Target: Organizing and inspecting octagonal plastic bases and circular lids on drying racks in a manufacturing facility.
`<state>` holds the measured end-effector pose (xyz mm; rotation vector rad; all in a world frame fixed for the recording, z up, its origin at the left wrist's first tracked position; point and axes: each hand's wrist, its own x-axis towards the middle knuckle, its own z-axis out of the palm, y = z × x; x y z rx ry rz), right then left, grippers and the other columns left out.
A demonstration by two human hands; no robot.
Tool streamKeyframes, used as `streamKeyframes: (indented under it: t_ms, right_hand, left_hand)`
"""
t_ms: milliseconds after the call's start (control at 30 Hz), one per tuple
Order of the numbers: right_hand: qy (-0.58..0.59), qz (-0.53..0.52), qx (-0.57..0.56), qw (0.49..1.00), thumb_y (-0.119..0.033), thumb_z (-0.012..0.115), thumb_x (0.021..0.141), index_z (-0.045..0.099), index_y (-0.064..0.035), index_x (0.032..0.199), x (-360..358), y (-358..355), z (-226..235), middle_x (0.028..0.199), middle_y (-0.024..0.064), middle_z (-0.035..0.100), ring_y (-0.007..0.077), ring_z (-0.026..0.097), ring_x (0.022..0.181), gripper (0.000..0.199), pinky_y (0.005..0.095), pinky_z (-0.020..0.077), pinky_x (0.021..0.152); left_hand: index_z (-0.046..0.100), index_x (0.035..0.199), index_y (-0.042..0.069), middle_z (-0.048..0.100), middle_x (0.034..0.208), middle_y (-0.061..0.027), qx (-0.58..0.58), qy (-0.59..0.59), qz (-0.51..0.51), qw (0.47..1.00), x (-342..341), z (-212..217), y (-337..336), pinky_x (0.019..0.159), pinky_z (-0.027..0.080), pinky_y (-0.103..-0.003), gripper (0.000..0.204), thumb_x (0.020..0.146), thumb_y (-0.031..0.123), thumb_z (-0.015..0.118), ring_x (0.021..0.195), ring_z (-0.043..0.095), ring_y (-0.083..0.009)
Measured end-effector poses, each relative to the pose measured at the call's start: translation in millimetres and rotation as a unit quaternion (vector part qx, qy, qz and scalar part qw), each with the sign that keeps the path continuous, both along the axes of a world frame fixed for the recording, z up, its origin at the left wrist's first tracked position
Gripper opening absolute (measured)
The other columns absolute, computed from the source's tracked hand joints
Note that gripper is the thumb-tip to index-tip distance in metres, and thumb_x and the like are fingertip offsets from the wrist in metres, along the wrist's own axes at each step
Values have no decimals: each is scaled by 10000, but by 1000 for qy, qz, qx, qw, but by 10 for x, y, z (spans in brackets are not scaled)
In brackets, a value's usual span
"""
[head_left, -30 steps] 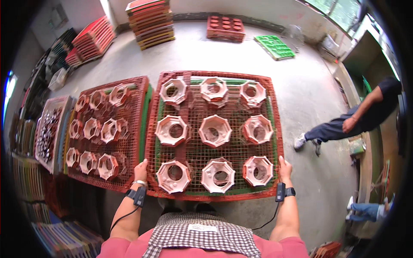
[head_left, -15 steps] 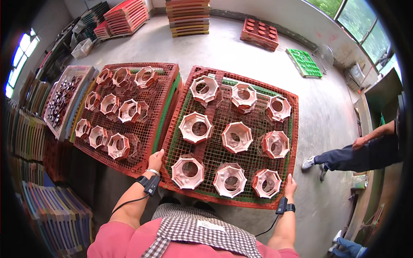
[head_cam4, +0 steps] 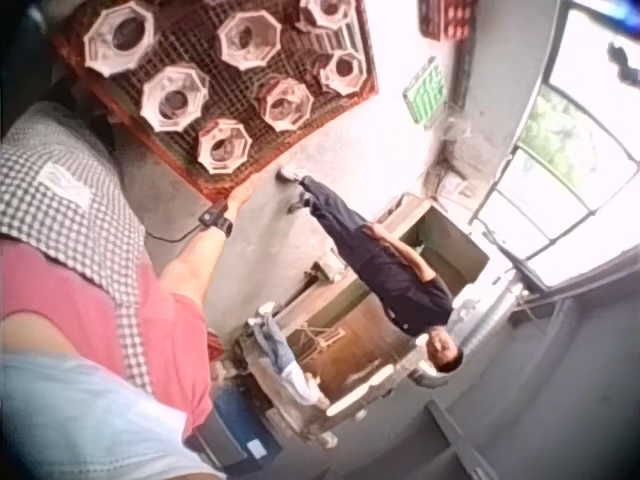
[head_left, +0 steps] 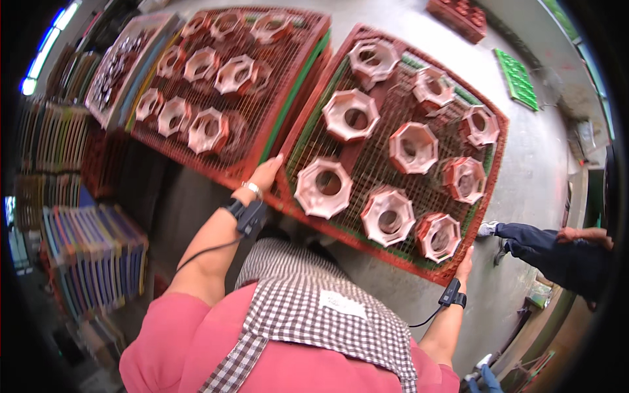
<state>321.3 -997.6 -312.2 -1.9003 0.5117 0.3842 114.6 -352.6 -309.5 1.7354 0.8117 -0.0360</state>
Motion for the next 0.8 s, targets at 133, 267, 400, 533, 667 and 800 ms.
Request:
streamKeyframes:
  t_ms: [133, 267, 400, 533, 667, 800]
  right_hand:
    - [7, -15, 15, 1000, -569, 454, 871, 544, 67, 1143, -213, 57, 89, 1071, 96, 593, 175, 554, 958, 698, 295, 416, 876]
    - [12, -15, 1, 1000, -554, 472, 869, 533, 72, 1147, -240, 267, 241, 1063, 104, 592, 173, 568, 931, 688, 293, 430, 854]
    - [0, -32, 27, 999, -528, 483, 877, 566, 64, 1099, -232, 18, 152, 1003, 78, 604, 147, 570, 859, 638, 285, 447, 799]
    - [-25, 4, -70, 997, -553, 453, 879, 572, 74, 1094, -221, 9, 88, 993, 81, 607, 145, 552, 862, 674, 287, 435, 804]
    - [-37, 36, -127, 990, -603, 419, 866, 539, 97, 1140, -144, 165, 7, 1036, 119, 602, 179, 527, 949, 761, 294, 391, 875]
    - [-64, 14, -46, 997, -595, 355, 888, 617, -37, 838, 19, -361, -380, 533, 42, 513, 146, 427, 367, 619, 289, 363, 365]
  left_hand:
    - [481, 1215, -27, 538, 1202, -178, 15, -12, -32, 999, 58, 244, -98, 965, 345, -309, 592, 923, 480, 391, 1146, 486, -256]
    - [454, 1251, -29, 514, 1244, -179, -18, 12, -22, 1000, -61, 128, -30, 985, 330, -308, 618, 916, 488, 400, 1172, 468, -270]
    - [479, 1236, -8, 544, 1207, -170, 7, 30, 3, 1000, 0, 254, -244, 963, 351, -318, 592, 909, 482, 424, 1138, 496, -259]
    - [525, 1187, 10, 594, 1118, -153, 8, 20, 24, 999, 0, 238, -329, 914, 386, -321, 548, 908, 473, 433, 1061, 543, -246]
    - [453, 1255, -18, 534, 1228, -147, 3, 54, 9, 998, -60, 347, -311, 969, 346, -310, 611, 907, 484, 434, 1152, 484, -237]
    - [515, 1132, 2, 552, 1103, -172, 131, -21, -68, 989, 38, 80, -351, 889, 417, -347, 384, 952, 317, 387, 1041, 528, -300]
